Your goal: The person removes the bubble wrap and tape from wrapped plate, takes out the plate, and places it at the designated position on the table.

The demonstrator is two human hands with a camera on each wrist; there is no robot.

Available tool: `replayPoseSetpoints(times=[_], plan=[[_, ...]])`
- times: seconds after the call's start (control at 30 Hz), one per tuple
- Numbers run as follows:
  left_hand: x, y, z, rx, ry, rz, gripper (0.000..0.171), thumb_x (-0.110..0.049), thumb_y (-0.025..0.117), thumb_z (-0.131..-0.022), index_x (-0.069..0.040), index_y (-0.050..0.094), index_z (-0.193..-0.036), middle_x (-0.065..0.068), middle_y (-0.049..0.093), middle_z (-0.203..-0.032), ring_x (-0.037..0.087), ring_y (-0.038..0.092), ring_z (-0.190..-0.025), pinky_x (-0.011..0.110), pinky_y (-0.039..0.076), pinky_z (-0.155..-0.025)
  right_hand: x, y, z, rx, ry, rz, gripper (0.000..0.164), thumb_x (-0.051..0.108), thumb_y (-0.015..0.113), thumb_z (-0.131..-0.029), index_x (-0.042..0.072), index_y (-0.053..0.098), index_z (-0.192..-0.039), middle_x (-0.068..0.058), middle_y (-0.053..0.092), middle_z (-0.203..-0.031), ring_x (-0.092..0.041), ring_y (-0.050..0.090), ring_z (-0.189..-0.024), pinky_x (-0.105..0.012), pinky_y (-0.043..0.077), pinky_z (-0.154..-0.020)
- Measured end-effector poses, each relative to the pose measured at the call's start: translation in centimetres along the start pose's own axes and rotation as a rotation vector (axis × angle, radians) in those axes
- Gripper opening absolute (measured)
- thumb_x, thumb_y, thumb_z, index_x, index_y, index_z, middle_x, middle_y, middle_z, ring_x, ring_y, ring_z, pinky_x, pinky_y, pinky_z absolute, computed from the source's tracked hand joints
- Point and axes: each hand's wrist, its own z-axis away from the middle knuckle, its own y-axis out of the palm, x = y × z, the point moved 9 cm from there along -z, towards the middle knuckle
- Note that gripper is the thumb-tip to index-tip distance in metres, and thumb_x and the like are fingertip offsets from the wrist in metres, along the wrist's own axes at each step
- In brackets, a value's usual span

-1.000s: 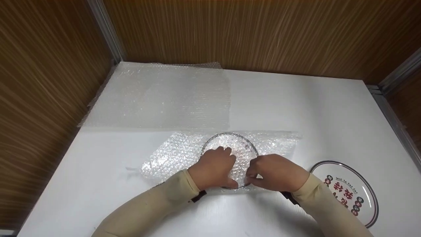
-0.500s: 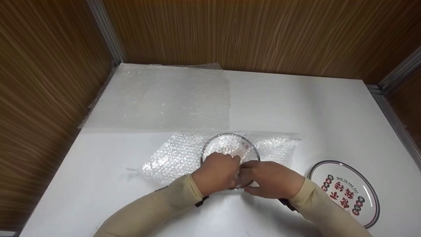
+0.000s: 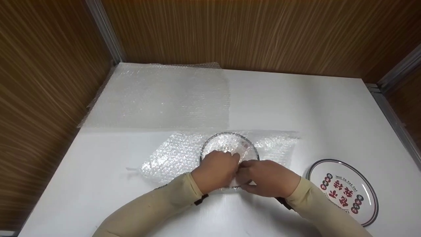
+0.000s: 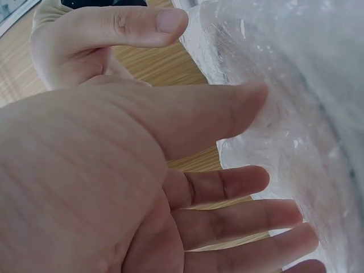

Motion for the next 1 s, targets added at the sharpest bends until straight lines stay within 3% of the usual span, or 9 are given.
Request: replayPoseSetpoints(times=[0.13, 0.23, 0.4, 0.67, 0.77, 1.0], plan=[[0.3, 0.2, -0.2, 0.034, -0.016, 0.035, 0.024, -0.017, 0.076, -0.082, -0.012, 0.061, -0.101, -0.002, 0.057, -0.067, 0.014, 0.054, -0.055, 0.03, 0.049, -0.051, -0.2, 0.2, -0.1, 0.007, 0.0, 0.015, 0.027, 0.016, 0.077, -0.089, 0.015, 0.071, -0.116, -0.003, 0.067, -0.122, -0.018, 0.066, -0.105, -0.039, 0.058, -0.085], [0.5, 0.2, -0.2, 0.046, -0.024, 0.048, 0.027, -0.015, 0.076, -0.082, -0.012, 0.061, -0.105, -0.001, 0.057, -0.067, 0.016, 0.056, -0.056, 0.032, 0.05, -0.053, -0.4, 0.5, -0.3, 0.021, -0.002, 0.031, 0.032, 0.019, 0.077, -0.09, 0.014, 0.068, -0.12, -0.003, 0.065, -0.126, -0.019, 0.064, -0.109, -0.038, 0.057, -0.089], [0.3, 0.2, -0.2, 0.049, -0.016, 0.021, 0.019, -0.015, 0.072, -0.091, -0.011, 0.063, -0.107, 0.001, 0.06, -0.07, 0.017, 0.059, -0.058, 0.032, 0.052, -0.054, -0.1, 0.6, -0.4, 0.0, -0.033, 0.045, 0.025, 0.015, 0.076, -0.09, 0.012, 0.069, -0.113, -0.005, 0.067, -0.119, -0.02, 0.065, -0.109, -0.037, 0.057, -0.09], [0.2, -0.6, 0.0, 0.044, -0.02, 0.039, 0.018, -0.02, 0.074, -0.092, -0.011, 0.064, -0.105, 0.002, 0.062, -0.076, 0.016, 0.059, -0.06, 0.031, 0.05, -0.052, 0.4, 0.5, -0.7, -0.082, -0.048, 0.09, 0.013, 0.012, 0.077, -0.087, 0.012, 0.07, -0.099, -0.003, 0.067, -0.105, -0.017, 0.064, -0.089, -0.032, 0.057, -0.069], [-0.1, -1.2, 0.2, 0.019, -0.025, 0.022, 0.022, -0.024, 0.078, -0.09, -0.011, 0.064, -0.101, 0.001, 0.061, -0.077, 0.014, 0.058, -0.059, 0.03, 0.05, -0.051, 0.4, 0.6, -0.7, -0.087, -0.044, 0.101, 0.011, 0.012, 0.077, -0.086, 0.013, 0.07, -0.094, -0.003, 0.067, -0.104, -0.018, 0.064, -0.089, -0.032, 0.057, -0.067], [-1.1, -3.4, 1.2, -0.123, -0.068, -0.097, 0.025, -0.022, 0.083, -0.082, -0.013, 0.064, -0.095, 0.0, 0.061, -0.08, 0.015, 0.061, -0.061, 0.029, 0.051, -0.049, 0.4, 0.9, -0.8, -0.095, -0.018, 0.111, 0.015, 0.013, 0.079, -0.08, 0.015, 0.065, -0.085, 0.001, 0.062, -0.092, -0.018, 0.065, -0.084, -0.033, 0.055, -0.063]])
